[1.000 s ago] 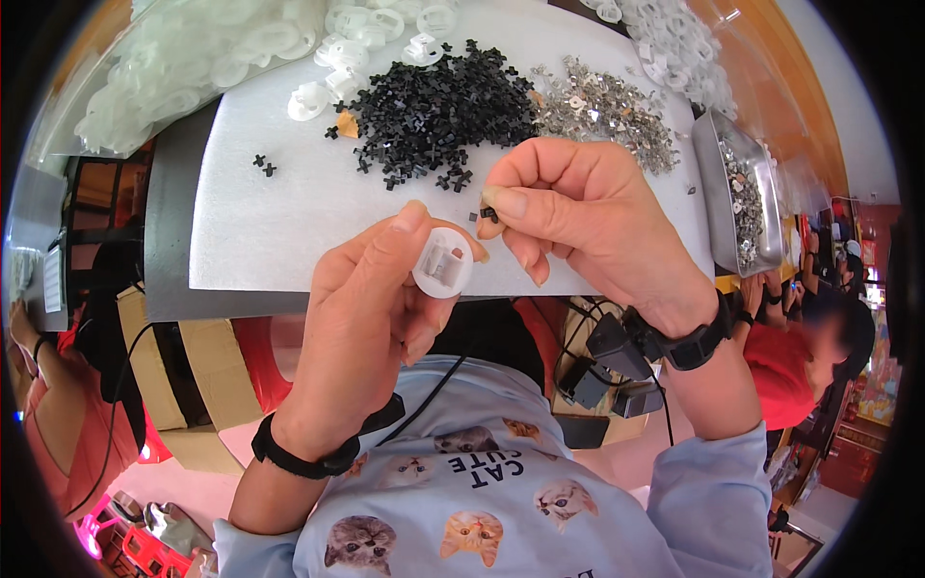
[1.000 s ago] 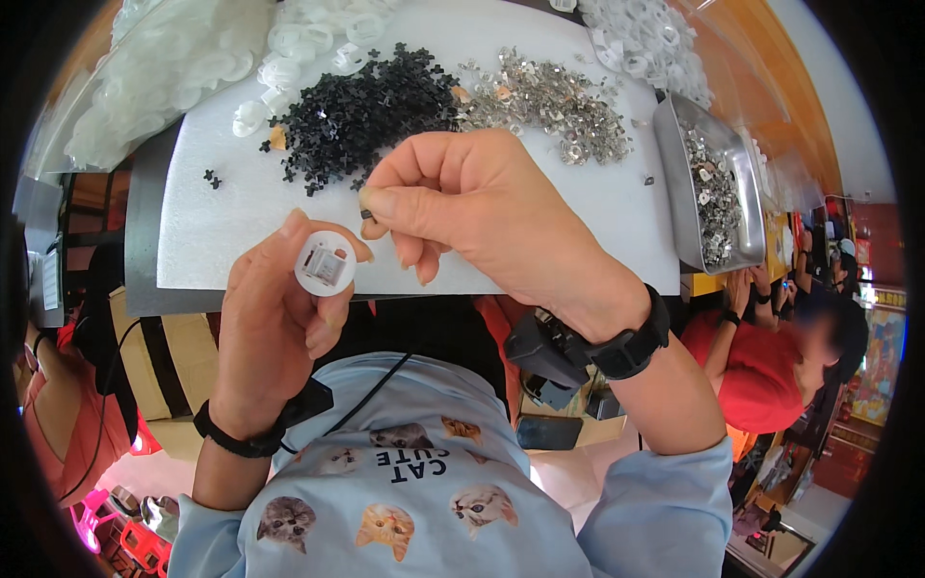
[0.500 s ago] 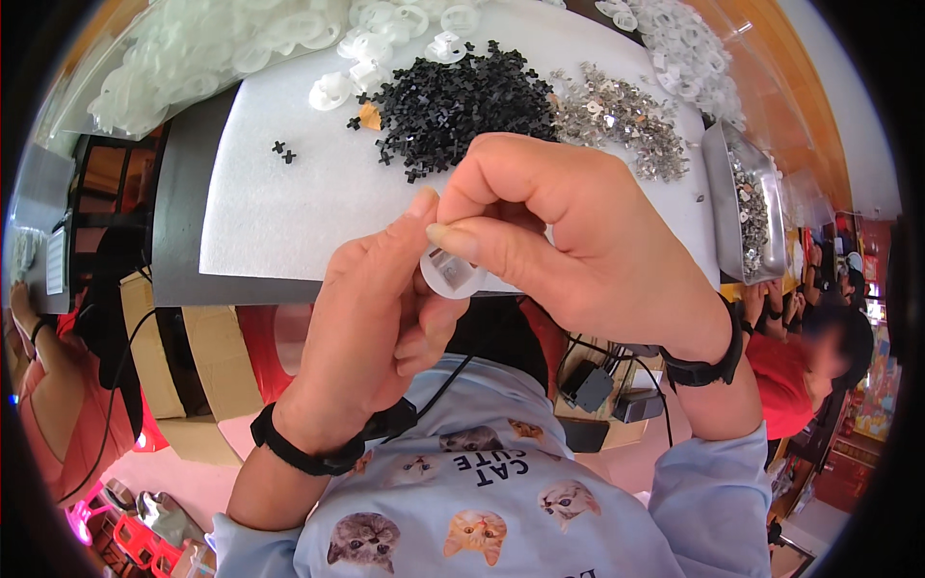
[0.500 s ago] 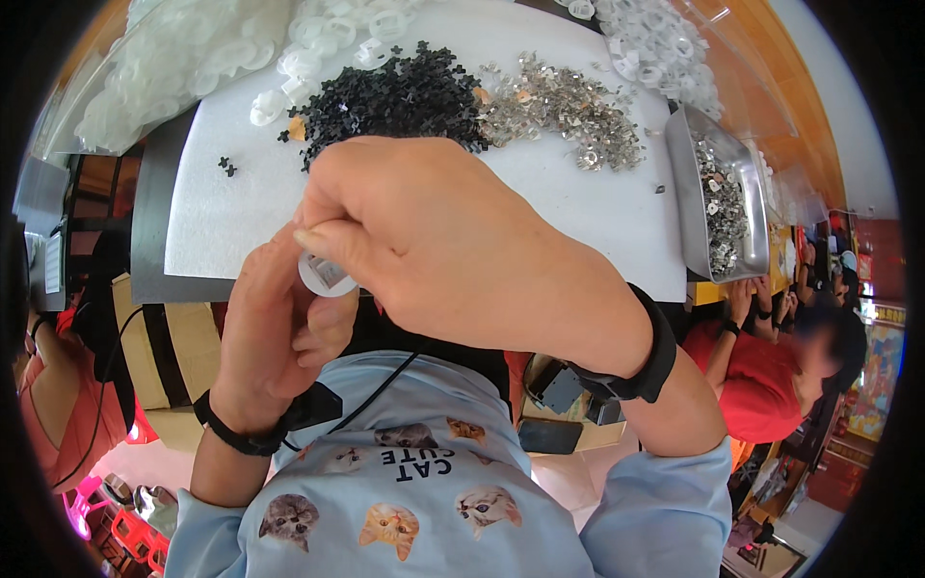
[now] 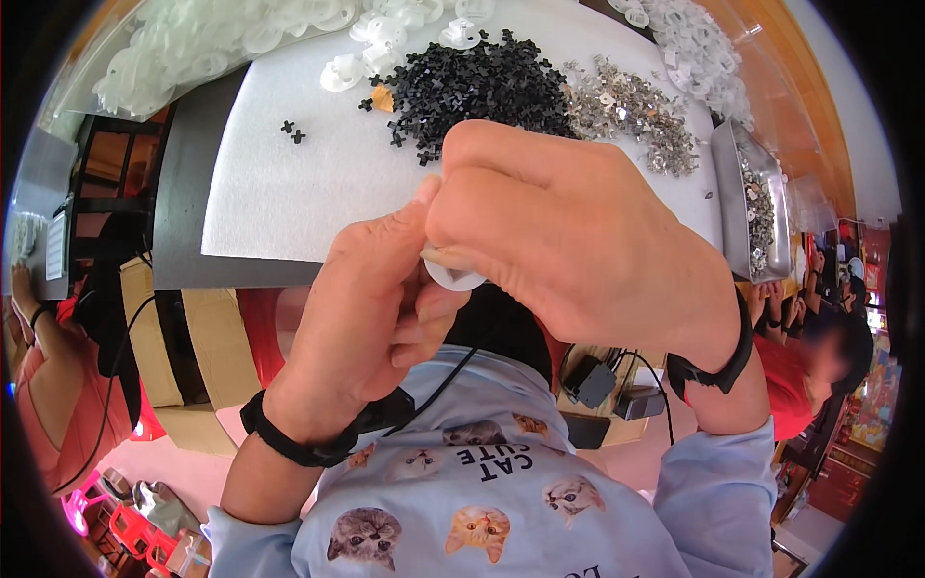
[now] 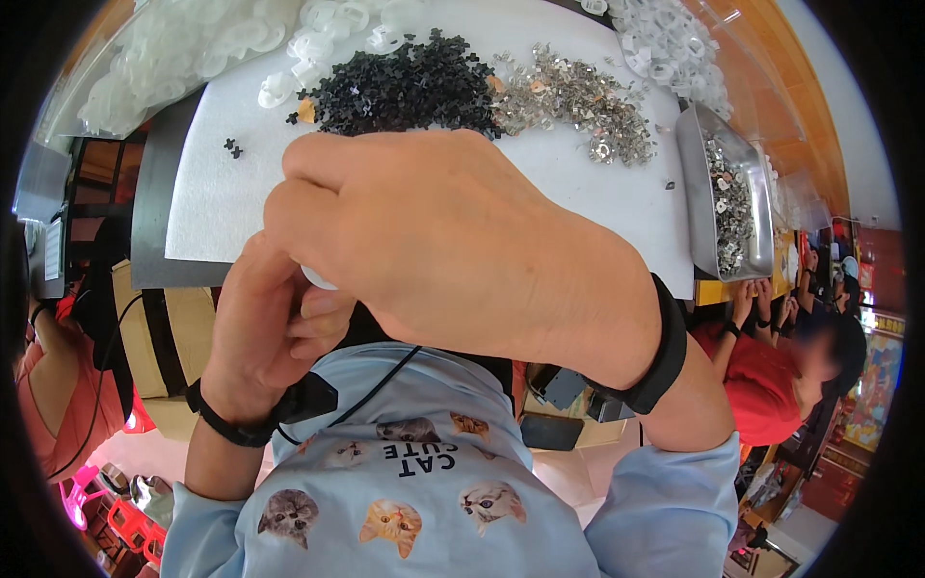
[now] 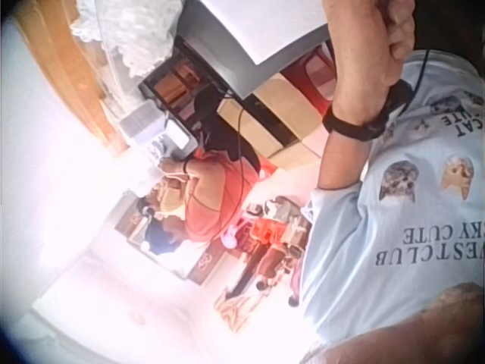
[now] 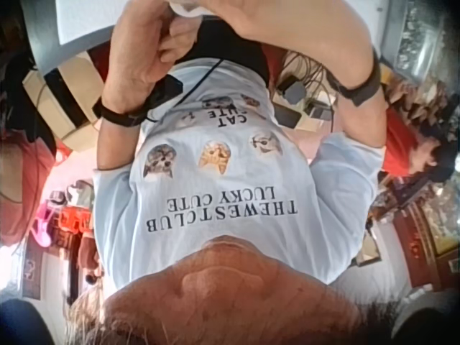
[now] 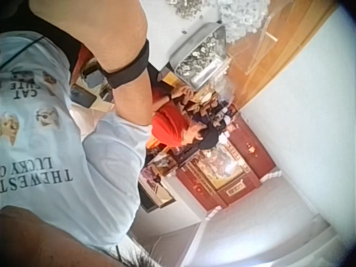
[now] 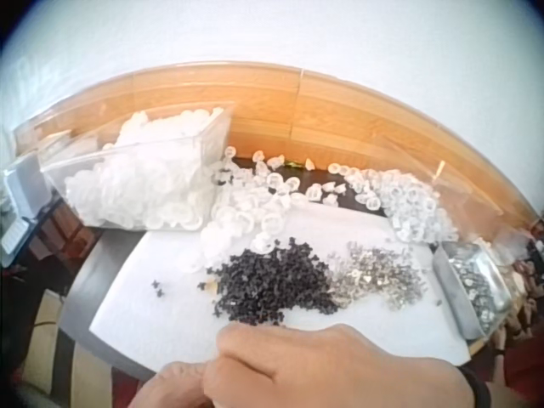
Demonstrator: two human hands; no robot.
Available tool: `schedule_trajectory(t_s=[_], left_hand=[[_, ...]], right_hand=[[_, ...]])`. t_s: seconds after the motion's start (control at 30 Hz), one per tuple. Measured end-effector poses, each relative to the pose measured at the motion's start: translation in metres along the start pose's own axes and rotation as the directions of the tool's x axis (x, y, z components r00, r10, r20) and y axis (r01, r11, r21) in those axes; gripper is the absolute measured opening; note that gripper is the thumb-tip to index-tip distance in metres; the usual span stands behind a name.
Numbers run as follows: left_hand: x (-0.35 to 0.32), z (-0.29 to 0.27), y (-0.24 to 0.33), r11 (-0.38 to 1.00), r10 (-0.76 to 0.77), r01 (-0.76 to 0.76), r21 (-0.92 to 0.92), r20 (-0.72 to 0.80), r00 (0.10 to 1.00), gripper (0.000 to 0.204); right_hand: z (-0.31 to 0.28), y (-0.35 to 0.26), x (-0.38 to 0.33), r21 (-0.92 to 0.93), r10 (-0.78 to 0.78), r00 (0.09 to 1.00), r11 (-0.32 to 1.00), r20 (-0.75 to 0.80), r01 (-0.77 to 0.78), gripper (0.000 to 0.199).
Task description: Manually assemble small plastic components into a circular white housing.
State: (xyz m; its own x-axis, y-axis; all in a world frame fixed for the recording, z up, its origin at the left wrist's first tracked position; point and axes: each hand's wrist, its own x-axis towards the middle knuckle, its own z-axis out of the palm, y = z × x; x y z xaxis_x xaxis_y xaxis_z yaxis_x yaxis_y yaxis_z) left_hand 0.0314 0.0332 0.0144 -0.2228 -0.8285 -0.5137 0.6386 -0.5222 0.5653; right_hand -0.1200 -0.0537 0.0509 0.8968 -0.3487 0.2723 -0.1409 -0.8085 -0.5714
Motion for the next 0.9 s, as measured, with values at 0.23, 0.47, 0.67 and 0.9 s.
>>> schedule_trajectory(t_s=[0.23,0.47,0.67,0.9], left_hand=[[0.001,-0.001,-0.001,1.000,-0.001,0.001,0.030,0.013,1.000,0.042],[0.000,-0.003,0.000,1.000,-0.004,0.004,0.019,-0.030,1.000,0.041],[0.002,-0.002,0.001,1.000,-0.007,0.007,0.008,-0.041,0.999,0.040],[0.003,-0.005,0.001,1.000,-0.014,0.013,-0.015,-0.018,1.000,0.039]], right_hand=[[0.011,0.012,-0.002,0.087,-0.020,0.992,0.996,-0.124,0.030,0.015],[0.015,0.004,-0.009,-0.058,-0.045,0.991,0.998,-0.125,0.038,0.012],[0.015,0.010,-0.010,-0.054,-0.038,0.991,0.998,-0.131,0.031,0.013],[0.016,0.009,-0.009,-0.027,0.005,0.992,1.000,-0.126,-0.009,0.011]])
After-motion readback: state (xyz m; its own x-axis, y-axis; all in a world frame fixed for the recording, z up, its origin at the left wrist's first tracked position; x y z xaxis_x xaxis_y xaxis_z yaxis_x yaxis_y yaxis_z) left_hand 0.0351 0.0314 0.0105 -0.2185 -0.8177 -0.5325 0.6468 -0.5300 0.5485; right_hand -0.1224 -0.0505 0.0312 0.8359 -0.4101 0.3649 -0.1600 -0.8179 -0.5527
